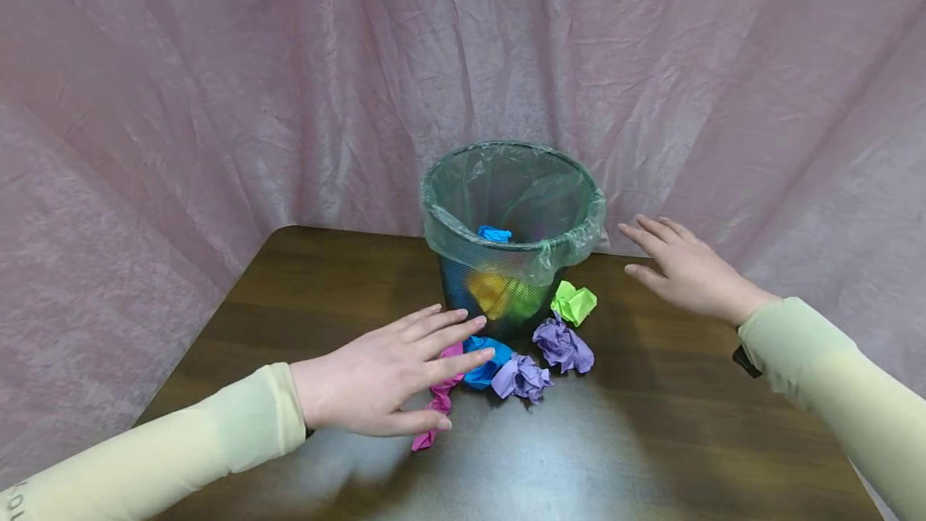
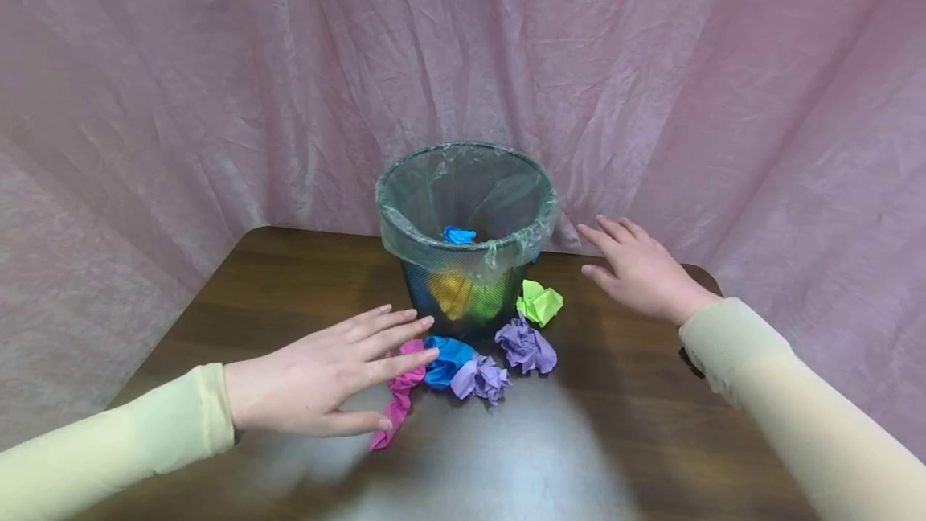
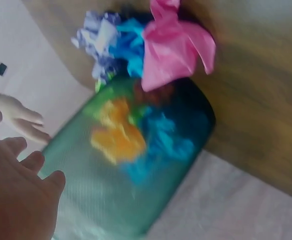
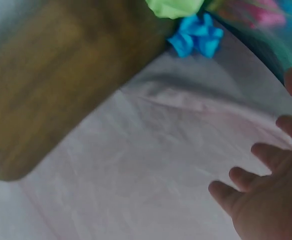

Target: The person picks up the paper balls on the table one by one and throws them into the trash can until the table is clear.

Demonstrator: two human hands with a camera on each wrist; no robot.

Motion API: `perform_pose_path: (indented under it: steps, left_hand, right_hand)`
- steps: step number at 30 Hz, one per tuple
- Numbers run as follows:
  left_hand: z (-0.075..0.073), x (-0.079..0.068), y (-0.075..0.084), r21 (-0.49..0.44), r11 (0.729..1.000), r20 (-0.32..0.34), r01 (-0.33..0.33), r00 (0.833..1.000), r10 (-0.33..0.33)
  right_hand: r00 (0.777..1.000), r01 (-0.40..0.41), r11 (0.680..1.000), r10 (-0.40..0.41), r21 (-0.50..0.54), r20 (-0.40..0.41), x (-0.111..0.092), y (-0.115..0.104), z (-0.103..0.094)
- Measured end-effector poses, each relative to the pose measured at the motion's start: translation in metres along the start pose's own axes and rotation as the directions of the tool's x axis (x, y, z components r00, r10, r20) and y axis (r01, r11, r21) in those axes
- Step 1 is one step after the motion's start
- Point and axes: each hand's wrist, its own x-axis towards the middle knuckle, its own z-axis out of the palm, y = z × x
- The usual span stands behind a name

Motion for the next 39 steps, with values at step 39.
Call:
perform_pose_path:
  steps: [39]
  left_hand:
    - [0.091, 0.080, 0.051, -0.039, 0.999, 0.210, -0.036, 0.977, 0.044]
  right_hand:
    - [0.953, 0.065, 0.990, -0.099, 0.124, 0.287, 0.059, -0.004, 0.119]
